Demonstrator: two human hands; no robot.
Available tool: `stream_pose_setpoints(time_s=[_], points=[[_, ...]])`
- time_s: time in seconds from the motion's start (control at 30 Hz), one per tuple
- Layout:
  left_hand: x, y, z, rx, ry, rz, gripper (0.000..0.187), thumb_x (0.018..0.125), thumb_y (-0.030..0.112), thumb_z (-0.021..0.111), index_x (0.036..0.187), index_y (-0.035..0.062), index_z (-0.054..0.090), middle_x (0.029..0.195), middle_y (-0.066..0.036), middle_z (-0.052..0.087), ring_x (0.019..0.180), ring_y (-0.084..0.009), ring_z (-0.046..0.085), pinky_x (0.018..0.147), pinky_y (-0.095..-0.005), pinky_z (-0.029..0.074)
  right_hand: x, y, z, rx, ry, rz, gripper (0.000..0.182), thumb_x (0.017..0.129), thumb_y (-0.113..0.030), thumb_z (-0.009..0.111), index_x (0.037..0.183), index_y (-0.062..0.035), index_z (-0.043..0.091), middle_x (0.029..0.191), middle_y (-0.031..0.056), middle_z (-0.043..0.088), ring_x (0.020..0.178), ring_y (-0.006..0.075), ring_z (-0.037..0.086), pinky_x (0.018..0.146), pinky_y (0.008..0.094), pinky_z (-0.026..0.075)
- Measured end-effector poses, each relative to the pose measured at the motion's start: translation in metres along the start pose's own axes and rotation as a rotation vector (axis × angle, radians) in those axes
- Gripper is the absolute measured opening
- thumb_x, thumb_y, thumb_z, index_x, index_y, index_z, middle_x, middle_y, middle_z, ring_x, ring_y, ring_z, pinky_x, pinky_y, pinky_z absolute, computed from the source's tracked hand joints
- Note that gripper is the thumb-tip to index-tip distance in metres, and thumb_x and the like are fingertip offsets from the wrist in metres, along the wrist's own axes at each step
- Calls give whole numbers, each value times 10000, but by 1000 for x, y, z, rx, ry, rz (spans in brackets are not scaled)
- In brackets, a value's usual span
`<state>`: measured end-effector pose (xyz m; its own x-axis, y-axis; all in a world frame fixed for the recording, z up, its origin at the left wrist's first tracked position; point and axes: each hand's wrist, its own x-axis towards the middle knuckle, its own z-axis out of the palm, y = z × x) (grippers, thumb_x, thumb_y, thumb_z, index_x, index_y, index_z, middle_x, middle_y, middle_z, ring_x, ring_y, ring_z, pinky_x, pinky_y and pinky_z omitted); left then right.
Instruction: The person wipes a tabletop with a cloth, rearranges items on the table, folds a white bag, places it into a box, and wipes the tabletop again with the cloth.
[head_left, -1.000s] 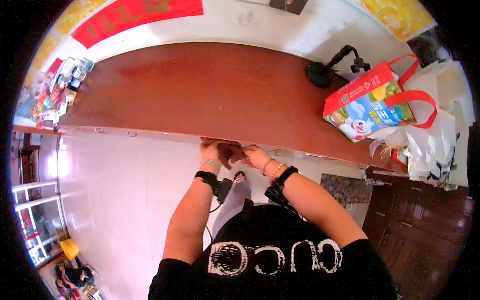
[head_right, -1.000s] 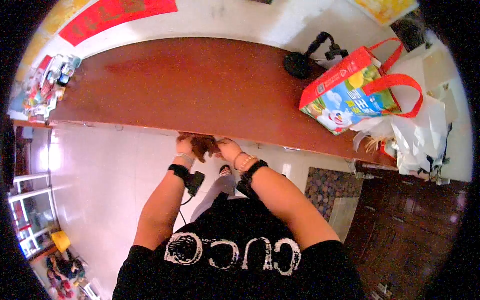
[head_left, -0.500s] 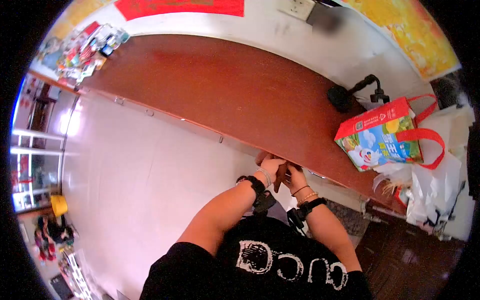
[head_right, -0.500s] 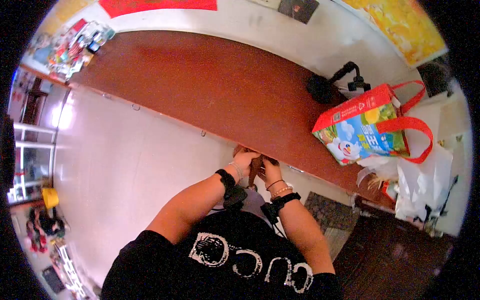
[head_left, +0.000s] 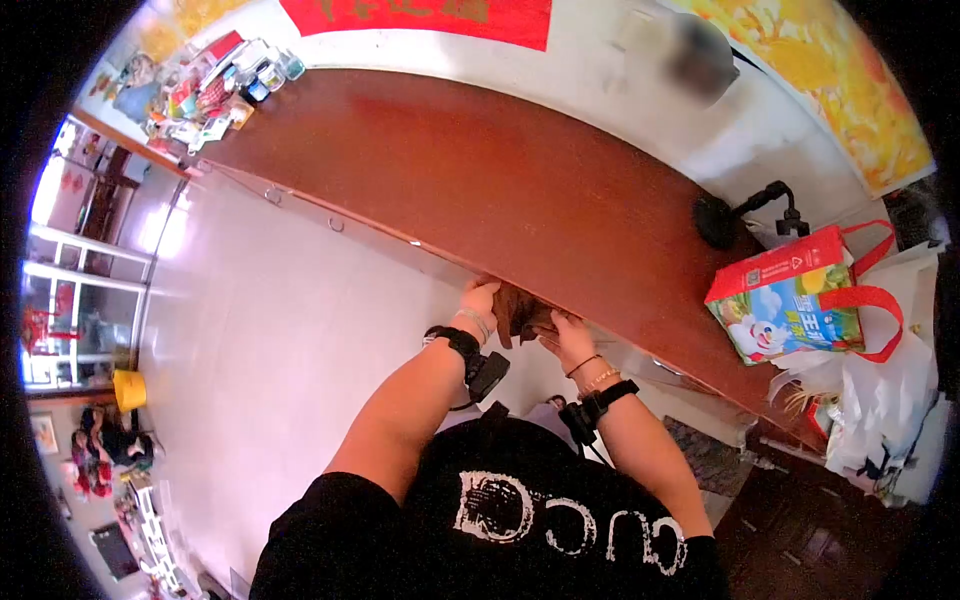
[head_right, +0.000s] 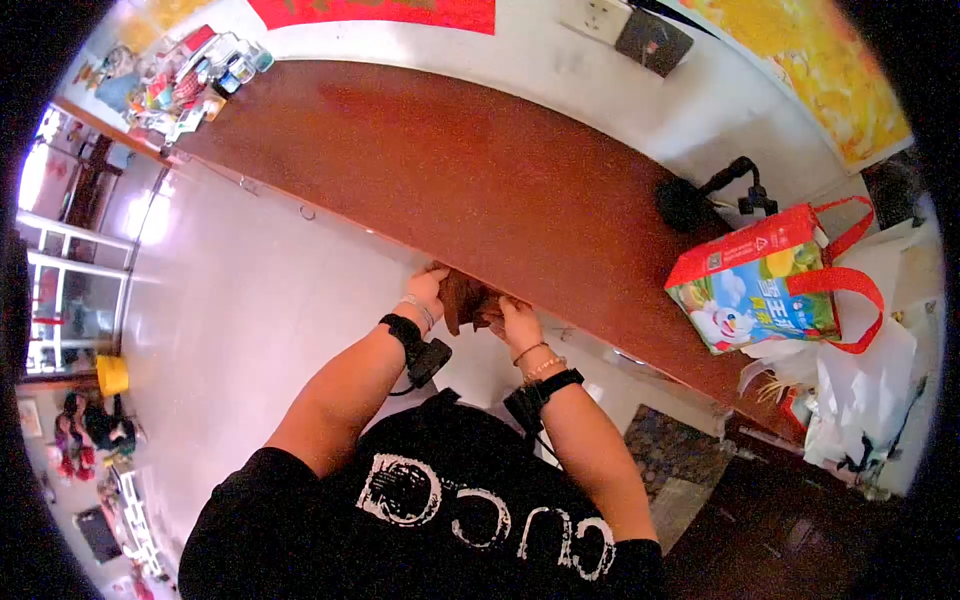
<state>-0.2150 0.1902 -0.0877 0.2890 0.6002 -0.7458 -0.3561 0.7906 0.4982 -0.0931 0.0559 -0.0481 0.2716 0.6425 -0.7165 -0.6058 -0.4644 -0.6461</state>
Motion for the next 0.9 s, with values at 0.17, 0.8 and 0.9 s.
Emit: stream_pose_setpoints(time_s=[0.17, 0.8, 0.9], points=[[58, 67, -83, 38, -204, -3, 257, 832, 27, 520, 1082, 3, 465, 1040, -162, 553, 933, -296, 568, 770, -417, 497, 48, 6, 88, 25, 53, 5, 293, 901, -261, 482, 1150, -110, 445, 1085, 63, 548, 973, 215, 570, 791, 369, 466], [134, 124, -96, 792, -244, 304, 602, 743, 180, 673, 1240, -1, 386, 1234, -136, 495, 1132, -281, 469, 963, -319, 366, 101, 18, 226, 67, 77, -26, 262, 890, -165, 489, 1145, -119, 454, 1092, 33, 518, 1014, 200, 509, 897, 407, 412], [129, 137, -96, 763, -137, 220, 540, 755, 135, 650, 1224, 13, 412, 1218, -133, 509, 1141, -275, 462, 960, -328, 365, 96, 13, 227, -81, 148, 21, 245, 892, -178, 497, 1126, -116, 463, 1073, 31, 529, 998, 197, 523, 904, 399, 410]])
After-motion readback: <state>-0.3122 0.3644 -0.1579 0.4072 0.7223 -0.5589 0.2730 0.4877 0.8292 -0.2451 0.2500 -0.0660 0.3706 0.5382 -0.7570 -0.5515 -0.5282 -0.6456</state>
